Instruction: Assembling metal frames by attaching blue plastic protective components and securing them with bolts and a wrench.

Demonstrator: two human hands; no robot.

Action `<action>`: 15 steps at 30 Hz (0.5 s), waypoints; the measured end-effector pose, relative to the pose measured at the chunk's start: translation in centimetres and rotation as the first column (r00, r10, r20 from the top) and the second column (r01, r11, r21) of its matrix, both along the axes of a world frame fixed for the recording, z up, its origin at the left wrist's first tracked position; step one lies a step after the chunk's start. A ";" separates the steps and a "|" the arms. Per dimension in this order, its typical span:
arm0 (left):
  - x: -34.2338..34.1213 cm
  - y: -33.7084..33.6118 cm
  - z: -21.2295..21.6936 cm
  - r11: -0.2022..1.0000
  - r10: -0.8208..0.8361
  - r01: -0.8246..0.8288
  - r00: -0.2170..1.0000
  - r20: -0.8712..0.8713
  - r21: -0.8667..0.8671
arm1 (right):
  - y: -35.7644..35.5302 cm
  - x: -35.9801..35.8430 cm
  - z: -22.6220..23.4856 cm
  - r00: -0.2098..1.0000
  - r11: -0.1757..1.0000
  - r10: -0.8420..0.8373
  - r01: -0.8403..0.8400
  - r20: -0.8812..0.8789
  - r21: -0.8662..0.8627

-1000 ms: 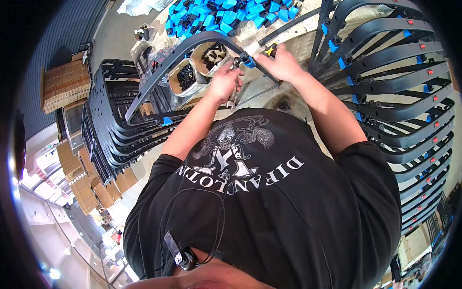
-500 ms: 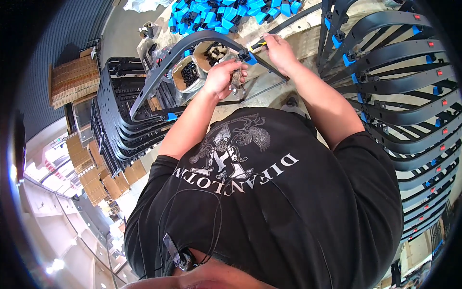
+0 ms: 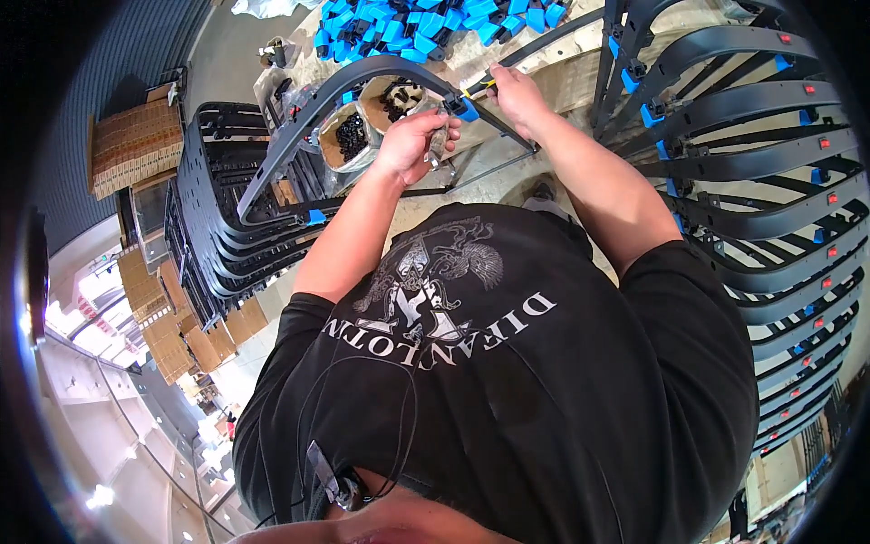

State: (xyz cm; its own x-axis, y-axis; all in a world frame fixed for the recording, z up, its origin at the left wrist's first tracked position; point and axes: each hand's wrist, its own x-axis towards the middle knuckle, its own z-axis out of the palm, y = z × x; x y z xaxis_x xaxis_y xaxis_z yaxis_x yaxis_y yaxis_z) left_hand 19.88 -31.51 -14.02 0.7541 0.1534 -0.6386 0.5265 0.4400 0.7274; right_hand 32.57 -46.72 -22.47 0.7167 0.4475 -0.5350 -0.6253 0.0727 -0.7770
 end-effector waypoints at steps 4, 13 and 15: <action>0.3 0.3 0.0 0.999 -0.003 0.003 1.000 -0.015 -0.033 | -0.6 1.4 -3.4 0.995 0.995 0.096 -0.096 0.011 0.014; -1.5 -2.4 -2.9 0.996 -0.011 0.003 0.996 0.086 0.091 | -1.7 2.9 3.4 0.872 0.828 0.482 -0.486 -0.088 -0.279; -1.7 -2.6 -5.9 0.698 -0.274 0.311 0.948 -0.161 0.645 | -1.2 3.0 4.2 0.876 0.816 0.446 -0.482 -0.183 -0.320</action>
